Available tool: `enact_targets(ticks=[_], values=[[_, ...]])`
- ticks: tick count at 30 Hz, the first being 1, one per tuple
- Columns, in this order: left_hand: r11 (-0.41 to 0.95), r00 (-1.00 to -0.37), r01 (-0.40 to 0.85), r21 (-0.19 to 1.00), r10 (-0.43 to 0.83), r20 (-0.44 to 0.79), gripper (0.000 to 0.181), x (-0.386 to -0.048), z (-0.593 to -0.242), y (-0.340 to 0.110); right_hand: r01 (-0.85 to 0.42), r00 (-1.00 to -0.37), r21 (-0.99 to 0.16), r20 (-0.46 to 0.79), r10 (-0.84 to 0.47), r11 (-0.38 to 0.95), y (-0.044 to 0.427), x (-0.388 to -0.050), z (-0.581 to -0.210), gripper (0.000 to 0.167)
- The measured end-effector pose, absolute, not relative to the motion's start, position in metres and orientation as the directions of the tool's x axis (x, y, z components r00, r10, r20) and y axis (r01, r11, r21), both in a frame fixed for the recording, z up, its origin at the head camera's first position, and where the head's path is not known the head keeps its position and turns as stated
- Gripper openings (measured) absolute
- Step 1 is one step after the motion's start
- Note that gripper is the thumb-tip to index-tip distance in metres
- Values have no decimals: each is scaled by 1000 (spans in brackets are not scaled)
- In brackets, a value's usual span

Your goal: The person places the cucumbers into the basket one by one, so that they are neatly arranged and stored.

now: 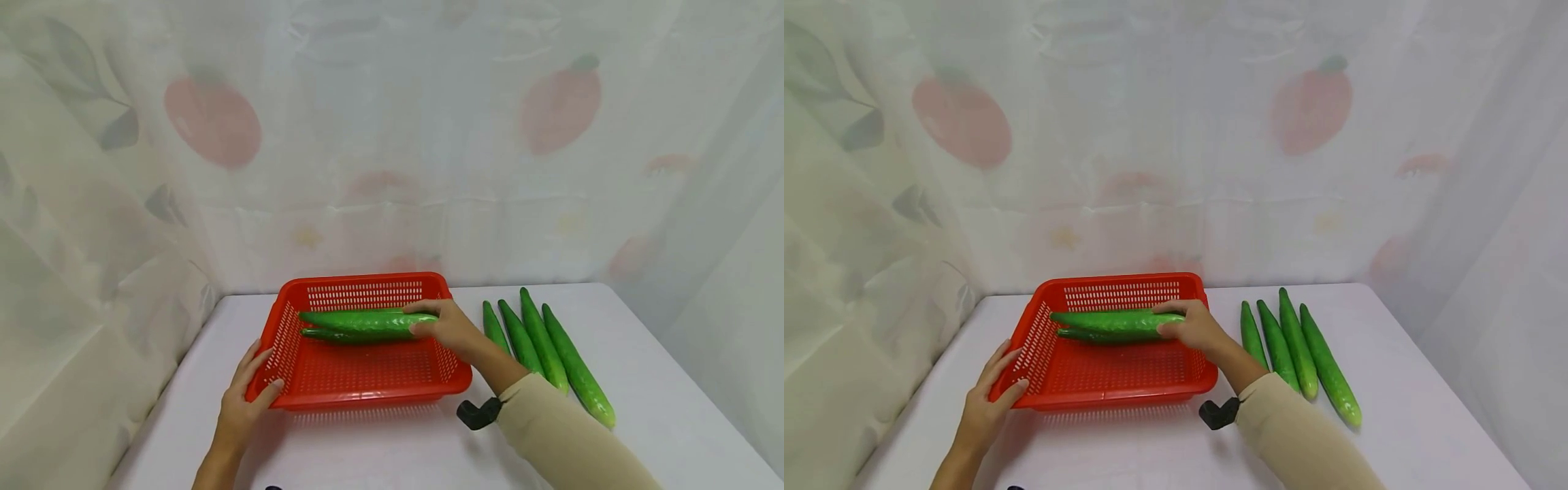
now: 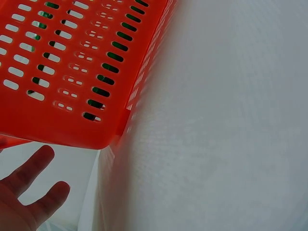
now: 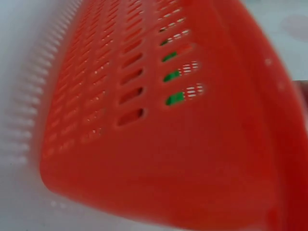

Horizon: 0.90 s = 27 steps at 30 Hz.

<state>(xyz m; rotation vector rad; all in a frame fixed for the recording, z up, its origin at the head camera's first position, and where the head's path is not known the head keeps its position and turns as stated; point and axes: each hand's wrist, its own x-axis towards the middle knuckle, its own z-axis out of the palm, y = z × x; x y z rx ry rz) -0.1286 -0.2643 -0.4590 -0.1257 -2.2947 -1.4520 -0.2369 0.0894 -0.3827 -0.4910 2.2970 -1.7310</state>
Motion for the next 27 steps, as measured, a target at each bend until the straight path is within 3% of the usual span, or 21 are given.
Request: enact_targets(ticks=[17,27], values=[[436,-907,308,845,-134,399,52,-130,-461,-261,-197,-880,-937,39,-473,289,75,-247,-406,32],[445,-905,304,842,-141,402,53,-127,-459,-263,-205,-896,-889,2,-444,410,63,-250,-410,32]])
